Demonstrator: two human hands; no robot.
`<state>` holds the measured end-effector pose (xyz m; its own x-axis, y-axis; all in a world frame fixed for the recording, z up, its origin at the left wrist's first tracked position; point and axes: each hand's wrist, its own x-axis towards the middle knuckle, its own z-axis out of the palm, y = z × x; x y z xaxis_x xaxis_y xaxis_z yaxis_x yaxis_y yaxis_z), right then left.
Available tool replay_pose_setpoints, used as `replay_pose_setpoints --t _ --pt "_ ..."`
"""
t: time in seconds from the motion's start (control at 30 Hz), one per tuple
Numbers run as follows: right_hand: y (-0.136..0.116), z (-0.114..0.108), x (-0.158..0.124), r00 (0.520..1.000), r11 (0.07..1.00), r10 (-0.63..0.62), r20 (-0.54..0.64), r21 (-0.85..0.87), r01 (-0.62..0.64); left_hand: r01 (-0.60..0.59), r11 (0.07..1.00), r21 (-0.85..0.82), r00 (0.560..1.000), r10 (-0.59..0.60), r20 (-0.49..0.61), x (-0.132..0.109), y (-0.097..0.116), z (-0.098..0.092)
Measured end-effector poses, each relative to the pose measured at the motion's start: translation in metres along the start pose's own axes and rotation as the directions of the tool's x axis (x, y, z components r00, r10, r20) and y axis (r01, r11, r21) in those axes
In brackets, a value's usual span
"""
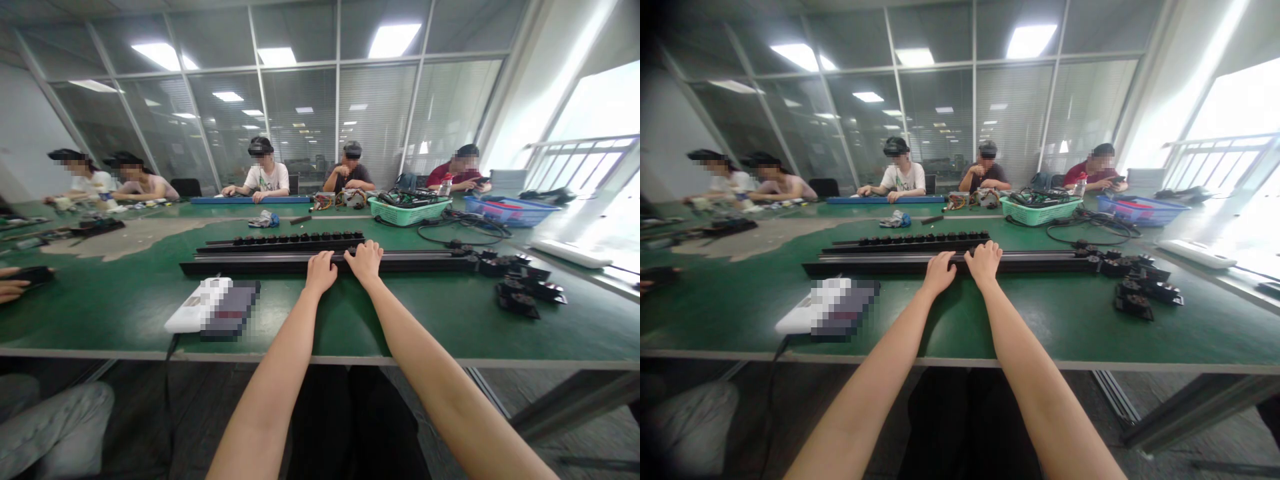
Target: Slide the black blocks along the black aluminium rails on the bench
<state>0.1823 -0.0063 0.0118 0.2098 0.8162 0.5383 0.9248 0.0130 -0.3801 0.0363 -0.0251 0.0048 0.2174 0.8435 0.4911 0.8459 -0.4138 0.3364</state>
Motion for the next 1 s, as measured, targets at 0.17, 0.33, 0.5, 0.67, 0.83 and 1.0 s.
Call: replay_pose_setpoints --t 0.17,0.33,0.5,0.67,0.83,1.0 --pt "0.0014 0.0003 -0.0001 1.000 1.000 0.022 -0.011 0.007 -0.022 -0.006 1.000 0.007 1.000 0.006 0.003 -0.0002 0.0005 0.0001" --pt "0.0027 0.0012 0.0007 0.999 0.999 0.038 -0.005 0.021 -0.038 -0.006 1.000 -0.001 1.000 0.006 -0.001 0.0000 -0.0002 0.0008" --pt "0.0042 0.0045 0.0020 0.999 1.000 0.018 -0.036 0.016 -0.018 -0.003 1.000 -0.005 1.000 0.003 -0.005 0.0007 -0.0011 0.0019" --pt "0.0055 0.0060 0.0024 0.998 1.000 0.024 -0.061 -0.008 -0.025 0.001 1.000 -0.004 1.000 -0.001 -0.008 0.0009 -0.0010 0.0012" --pt "0.0061 0.0024 0.0023 0.997 0.998 0.061 -0.053 -0.017 -0.062 0.002 1.000 -0.005 1.000 -0.002 0.002 0.0007 -0.0006 0.0002" --pt "0.0094 0.0024 0.0025 0.992 0.996 0.083 -0.096 -0.011 -0.084 0.003 1.000 0.000 1.000 -0.003 0.002 0.0006 -0.0009 0.0005"
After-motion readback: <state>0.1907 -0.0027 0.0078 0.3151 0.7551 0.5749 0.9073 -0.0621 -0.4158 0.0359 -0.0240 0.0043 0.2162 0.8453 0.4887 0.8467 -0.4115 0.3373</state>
